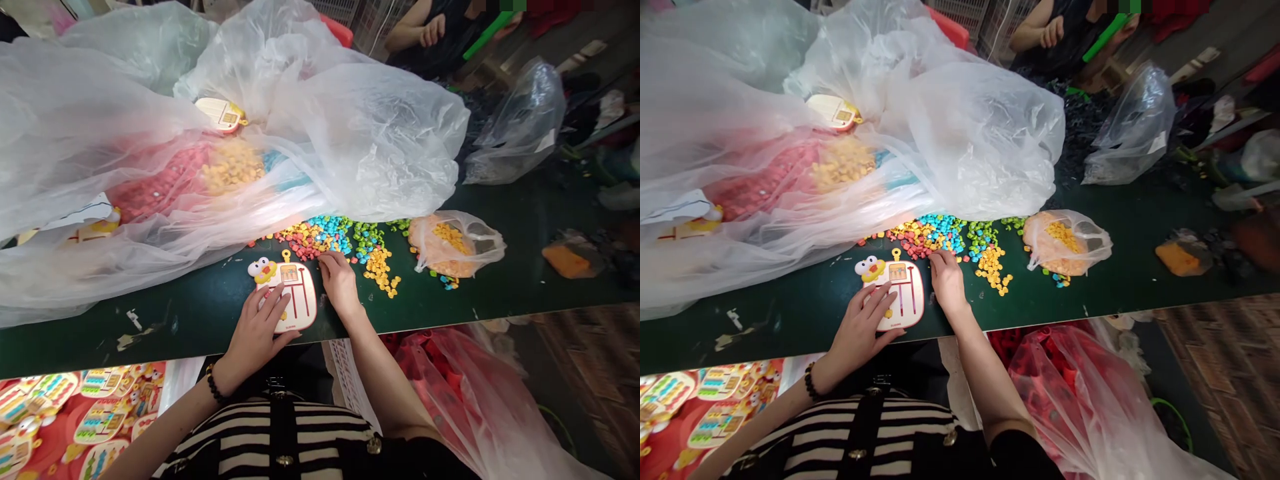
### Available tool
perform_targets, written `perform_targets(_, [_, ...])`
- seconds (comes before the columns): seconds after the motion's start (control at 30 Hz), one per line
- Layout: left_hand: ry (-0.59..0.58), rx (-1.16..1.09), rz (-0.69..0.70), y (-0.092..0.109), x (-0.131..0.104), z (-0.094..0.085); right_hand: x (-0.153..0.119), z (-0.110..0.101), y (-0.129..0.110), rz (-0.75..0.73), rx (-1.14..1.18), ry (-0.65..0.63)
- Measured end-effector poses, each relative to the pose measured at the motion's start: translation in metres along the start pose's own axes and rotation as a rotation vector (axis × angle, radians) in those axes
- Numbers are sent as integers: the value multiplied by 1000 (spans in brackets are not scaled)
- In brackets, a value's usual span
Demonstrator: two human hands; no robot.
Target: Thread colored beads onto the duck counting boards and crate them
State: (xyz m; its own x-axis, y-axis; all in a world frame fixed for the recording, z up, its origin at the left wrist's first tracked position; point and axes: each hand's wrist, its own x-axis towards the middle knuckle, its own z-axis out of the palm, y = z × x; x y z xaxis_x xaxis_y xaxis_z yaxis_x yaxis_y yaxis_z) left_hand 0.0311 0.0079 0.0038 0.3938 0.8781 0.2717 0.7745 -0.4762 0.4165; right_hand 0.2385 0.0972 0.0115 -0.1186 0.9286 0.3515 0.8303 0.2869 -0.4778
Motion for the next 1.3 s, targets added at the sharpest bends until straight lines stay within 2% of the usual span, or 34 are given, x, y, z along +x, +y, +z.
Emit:
perform_targets(0.13, [-6,4,9,-1,0,0,-3,-3,-15,37,103,105])
perform_targets(0.23, [2,8,11,-1,0,2,-13,4,-30,-62,128,27])
perform_targets(0.33, [10,10,4,-1,-1,3,-24,9,-37,-120,49,-56])
perform_targets(0.53, [-11,3,-4,-1,0,2,-29,6,-37,-127,-57,-121])
perform_targets(0.9, [23,-1,4,-2,1,2,-33,3,-37,-56,52,-166])
perform_targets(1.0, [19,-6,-11,-1,0,2,-31,4,-35,-45,113,-127])
perform_targets(1.13, [20,-2,-2,-1,0,1,-24,2,-31,21,200,-7])
perform_targets(1.3, [21,-6,-6,-1,1,0,-7,3,-31,34,242,9])
